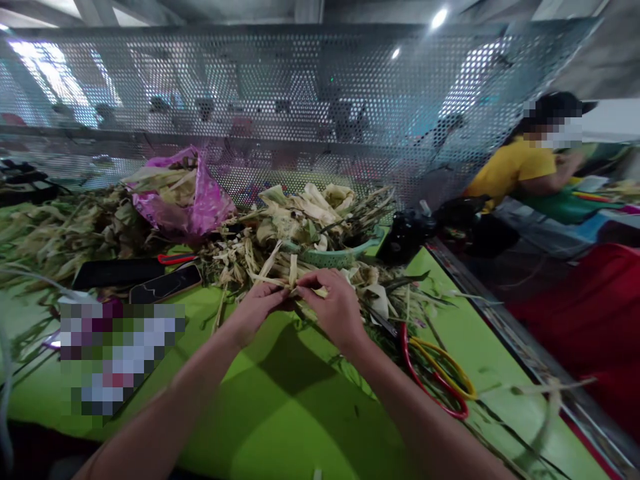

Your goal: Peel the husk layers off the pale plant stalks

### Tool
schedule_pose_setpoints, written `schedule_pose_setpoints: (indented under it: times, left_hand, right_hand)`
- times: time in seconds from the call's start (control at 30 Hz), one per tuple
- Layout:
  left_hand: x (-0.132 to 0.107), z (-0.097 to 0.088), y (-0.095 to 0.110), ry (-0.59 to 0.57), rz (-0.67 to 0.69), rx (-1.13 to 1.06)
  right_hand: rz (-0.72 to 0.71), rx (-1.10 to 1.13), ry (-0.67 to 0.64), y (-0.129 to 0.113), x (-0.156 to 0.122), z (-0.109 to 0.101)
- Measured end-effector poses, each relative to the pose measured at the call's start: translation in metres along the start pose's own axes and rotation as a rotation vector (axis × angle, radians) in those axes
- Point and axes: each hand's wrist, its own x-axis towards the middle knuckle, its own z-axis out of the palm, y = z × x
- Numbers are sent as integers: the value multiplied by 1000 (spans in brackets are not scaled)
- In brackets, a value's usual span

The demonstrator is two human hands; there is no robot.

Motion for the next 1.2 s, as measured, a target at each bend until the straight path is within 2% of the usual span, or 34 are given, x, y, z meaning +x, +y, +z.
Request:
schedule_pose_setpoints:
  times: [0.2, 0.37, 0.47, 0.6, 0.73, 0.83, 1.0, 1.2]
  left_hand:
    - [0, 1, 0, -11, 74, 124]
    - [0, -3, -3, 139, 58, 83]
    - [-1, -6, -2, 198, 3, 1]
    - [-1, -7, -1, 226, -41, -107]
    - [-1, -5, 1, 246, -41, -44]
    - [0, -4, 2, 210, -11, 102]
    - [2, -6, -3, 68, 100, 382]
    - [-1, -3, -6, -78, 209, 573]
  right_hand:
    - [184, 211, -64, -2, 2, 0]
    - [246, 355, -109, 4, 5, -2]
    - [143, 237, -113, 13, 6, -4]
    - [-101, 107, -198, 13, 5, -5]
    - [-226, 50, -218, 5, 3, -5]
    - [-259, 4, -196, 2, 2, -5]
    - [-281, 42, -145, 4, 1, -3]
    - [-58, 108, -71, 8, -1, 4]
